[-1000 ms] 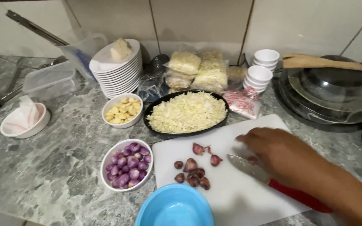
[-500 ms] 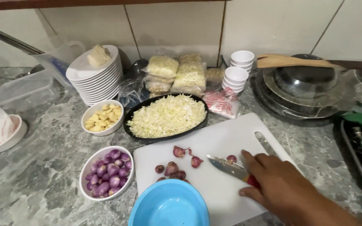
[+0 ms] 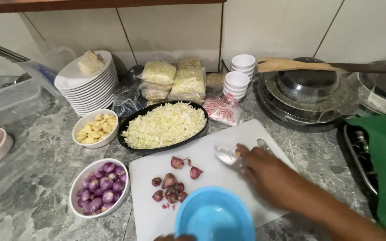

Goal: Peeling shallots using a small knife on a cutting board in a kitchen setting.

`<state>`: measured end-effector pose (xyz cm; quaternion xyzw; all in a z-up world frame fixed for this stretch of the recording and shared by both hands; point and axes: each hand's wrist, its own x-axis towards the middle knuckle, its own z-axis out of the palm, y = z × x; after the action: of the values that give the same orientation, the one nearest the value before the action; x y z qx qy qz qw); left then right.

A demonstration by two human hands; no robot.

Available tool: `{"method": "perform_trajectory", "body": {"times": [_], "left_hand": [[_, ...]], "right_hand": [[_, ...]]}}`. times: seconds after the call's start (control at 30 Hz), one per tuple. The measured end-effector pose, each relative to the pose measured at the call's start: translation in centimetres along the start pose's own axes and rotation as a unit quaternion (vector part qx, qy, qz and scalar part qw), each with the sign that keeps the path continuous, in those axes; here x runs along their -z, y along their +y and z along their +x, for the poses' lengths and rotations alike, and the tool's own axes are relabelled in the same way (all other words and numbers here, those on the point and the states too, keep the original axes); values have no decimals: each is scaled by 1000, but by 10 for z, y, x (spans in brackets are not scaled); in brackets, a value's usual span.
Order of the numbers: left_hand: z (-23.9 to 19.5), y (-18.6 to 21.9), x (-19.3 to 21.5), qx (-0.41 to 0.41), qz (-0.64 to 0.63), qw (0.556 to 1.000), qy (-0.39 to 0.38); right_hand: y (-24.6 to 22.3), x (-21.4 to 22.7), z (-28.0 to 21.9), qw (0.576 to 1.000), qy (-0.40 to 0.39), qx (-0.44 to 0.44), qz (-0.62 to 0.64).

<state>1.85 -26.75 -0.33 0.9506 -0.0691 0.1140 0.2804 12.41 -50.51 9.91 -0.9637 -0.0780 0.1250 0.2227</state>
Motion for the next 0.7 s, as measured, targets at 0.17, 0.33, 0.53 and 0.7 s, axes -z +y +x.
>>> {"method": "perform_trajectory", "body": {"times": [0.17, 0.33, 0.53, 0.7], "left_hand": [[49, 27, 22, -208, 10, 978, -30], [88, 46, 29, -375, 87, 920, -75], [97, 16, 70, -204, 75, 968, -122], [113, 4, 60, -356, 188, 915, -28]], "right_hand": [[16, 51, 3, 998, 38, -43, 37], [24, 66, -10, 992, 66, 66, 83], [24, 72, -8, 995, 19, 87, 54], [16, 76, -6, 997, 7, 62, 37]]}}
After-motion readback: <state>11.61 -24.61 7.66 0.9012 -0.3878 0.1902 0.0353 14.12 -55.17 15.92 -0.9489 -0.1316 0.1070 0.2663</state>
